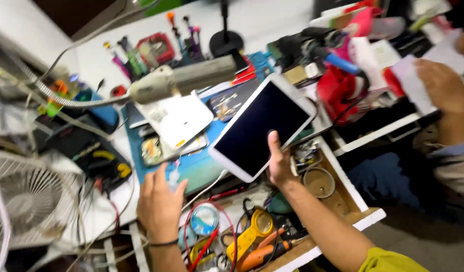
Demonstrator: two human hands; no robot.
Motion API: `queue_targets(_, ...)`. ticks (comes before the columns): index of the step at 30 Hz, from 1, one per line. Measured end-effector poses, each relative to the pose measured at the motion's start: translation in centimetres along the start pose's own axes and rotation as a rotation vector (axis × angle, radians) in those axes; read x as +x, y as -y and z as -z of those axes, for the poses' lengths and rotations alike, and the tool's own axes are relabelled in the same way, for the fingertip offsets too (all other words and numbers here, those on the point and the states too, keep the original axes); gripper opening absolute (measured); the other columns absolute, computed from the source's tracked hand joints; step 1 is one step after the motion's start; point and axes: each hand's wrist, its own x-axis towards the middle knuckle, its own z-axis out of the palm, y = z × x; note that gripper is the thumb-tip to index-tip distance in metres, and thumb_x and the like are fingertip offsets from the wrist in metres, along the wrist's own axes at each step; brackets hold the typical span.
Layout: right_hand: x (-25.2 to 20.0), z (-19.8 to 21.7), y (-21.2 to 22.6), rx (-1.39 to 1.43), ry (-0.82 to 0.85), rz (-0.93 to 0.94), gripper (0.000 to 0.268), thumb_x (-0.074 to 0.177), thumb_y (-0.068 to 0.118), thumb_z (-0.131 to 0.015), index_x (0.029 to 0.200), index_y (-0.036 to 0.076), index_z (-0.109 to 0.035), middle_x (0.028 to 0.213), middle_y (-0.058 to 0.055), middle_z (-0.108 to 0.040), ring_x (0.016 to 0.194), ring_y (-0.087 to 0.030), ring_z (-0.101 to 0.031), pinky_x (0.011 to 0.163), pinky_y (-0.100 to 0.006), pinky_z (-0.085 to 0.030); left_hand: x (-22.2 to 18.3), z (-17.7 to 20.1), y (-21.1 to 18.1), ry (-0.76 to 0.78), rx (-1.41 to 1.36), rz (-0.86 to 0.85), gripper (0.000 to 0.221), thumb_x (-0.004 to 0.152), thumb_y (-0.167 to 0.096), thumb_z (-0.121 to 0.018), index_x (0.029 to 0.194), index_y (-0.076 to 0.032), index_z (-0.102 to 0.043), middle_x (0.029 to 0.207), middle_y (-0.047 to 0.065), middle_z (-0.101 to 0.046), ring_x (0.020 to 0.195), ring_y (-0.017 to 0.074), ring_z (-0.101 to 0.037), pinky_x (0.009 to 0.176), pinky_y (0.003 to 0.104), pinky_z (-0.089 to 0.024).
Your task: The person is repairing a tablet by prying the case open with a tool and then plugging in a charging cable to test the device.
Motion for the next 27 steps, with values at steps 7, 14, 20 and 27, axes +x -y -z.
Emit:
queue_targets(7,-0.8,-1.9,3.2,0.083,0.042,-0.063,0.053,0.100,0.033,-0.053,0.144,0.004,-0.052,0.150,-0.009,-0.055,0.143,-0.020,-0.049,0.124,-0.035,-0.036,1.2,1.1,0.1,0.462,0.253,0.226,0.060,0.094,-0.055,-0.058,0.150,-0.034,-0.049,0.141,-0.001,-0.059,0.118,0.0267,-0.067,0.089,0.045,-0.059)
queue_targets(14,-0.6,-1.0,2.5,0.078,0.062,-0.249,0.067,0.099,0.039,-0.050,0.147,-0.008,-0.044,0.160,-0.021,-0.040,0.152,-0.027,-0.036,0.126,-0.037,-0.029,0.6,3.7,0.6,0.433,0.078,0.419,0.043,0.096,-0.044,-0.058,0.138,-0.038,-0.055,0.138,-0.008,-0.062,0.121,0.0266,-0.063,0.090,0.048,-0.052)
queue_targets(20,-0.7,-0.7,0.6,-0.071,-0.129,-0.397,0.074,0.094,0.050,-0.052,0.142,-0.006,-0.050,0.155,-0.011,-0.049,0.142,-0.012,-0.047,0.123,-0.025,-0.033,-2.6,5.9,7.1,-0.206,-0.526,0.344,0.044,0.089,-0.010,-0.077,0.129,-0.005,-0.058,0.120,0.012,-0.069,0.099,0.0252,-0.069,0.084,0.037,-0.060)
queue_targets(27,0.2,3.1,-2.6,0.207,-0.003,-0.167,0.042,0.107,0.047,-0.049,0.131,0.018,-0.067,0.128,-0.006,-0.071,0.117,-0.016,-0.072,0.113,-0.036,-0.059,-5.0,6.0,9.3,-0.728,-0.577,0.289,0.049,0.092,0.004,-0.081,0.133,-0.001,-0.055,0.120,0.022,-0.055,0.104,0.0341,-0.065,0.095,0.044,-0.058)
